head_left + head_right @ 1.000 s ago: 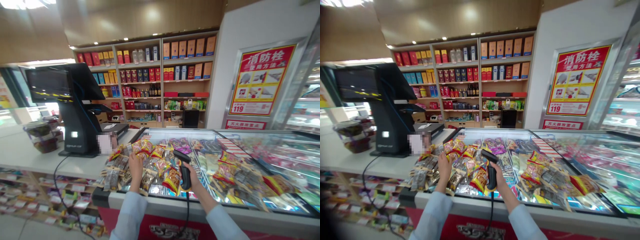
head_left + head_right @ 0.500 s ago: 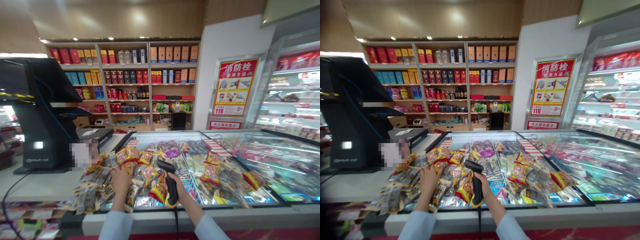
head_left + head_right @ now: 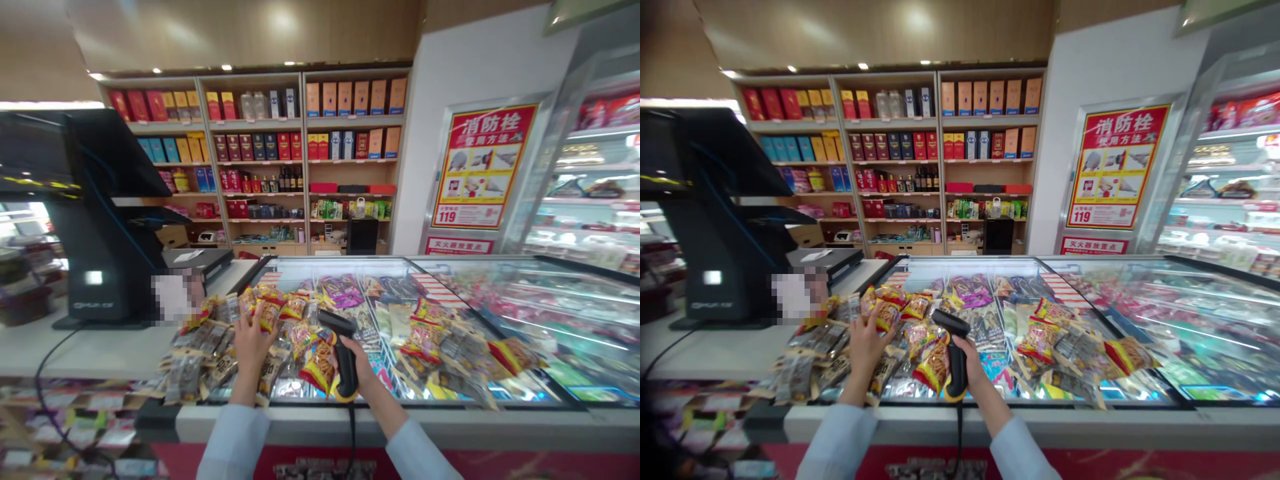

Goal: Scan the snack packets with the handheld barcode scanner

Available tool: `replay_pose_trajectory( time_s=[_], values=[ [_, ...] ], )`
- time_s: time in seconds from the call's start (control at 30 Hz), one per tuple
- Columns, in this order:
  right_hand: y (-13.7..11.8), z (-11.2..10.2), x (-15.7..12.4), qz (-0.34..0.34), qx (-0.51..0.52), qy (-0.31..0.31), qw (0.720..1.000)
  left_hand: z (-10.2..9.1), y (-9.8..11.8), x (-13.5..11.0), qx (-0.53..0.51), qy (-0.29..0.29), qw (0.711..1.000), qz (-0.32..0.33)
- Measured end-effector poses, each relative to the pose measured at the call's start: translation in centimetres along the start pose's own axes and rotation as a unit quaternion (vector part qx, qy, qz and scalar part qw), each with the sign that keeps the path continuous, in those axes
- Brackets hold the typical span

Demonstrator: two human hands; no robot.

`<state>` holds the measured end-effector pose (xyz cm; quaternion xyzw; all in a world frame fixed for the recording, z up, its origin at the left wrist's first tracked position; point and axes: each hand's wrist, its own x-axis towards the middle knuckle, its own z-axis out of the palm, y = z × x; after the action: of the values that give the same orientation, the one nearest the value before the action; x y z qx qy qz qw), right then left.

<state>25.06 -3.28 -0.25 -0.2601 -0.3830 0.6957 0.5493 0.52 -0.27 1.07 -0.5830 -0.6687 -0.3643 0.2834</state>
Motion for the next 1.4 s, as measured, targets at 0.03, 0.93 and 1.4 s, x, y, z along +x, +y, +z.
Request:
replay_pose_trajectory(
  time_s=[0.03,0.93,1.4],
  values=[
    [0.0,0.0,0.0,-0.001,-0.001,-0.001,1.000,-0.1,0.1,0.0,-0.011,0.023,1.000,0.005],
    [0.1,-0.2,-0.2,0.021,-0.016,-0.020,0.999,0.4,-0.7,-0.5,-0.079,0.115,0.989,0.049],
    [-4.1,-1.8,-2.2,-0.066,0.034,0.016,0.997,-2.3,0.6,0.7,-0.093,0.117,0.988,0.047]
  ],
)
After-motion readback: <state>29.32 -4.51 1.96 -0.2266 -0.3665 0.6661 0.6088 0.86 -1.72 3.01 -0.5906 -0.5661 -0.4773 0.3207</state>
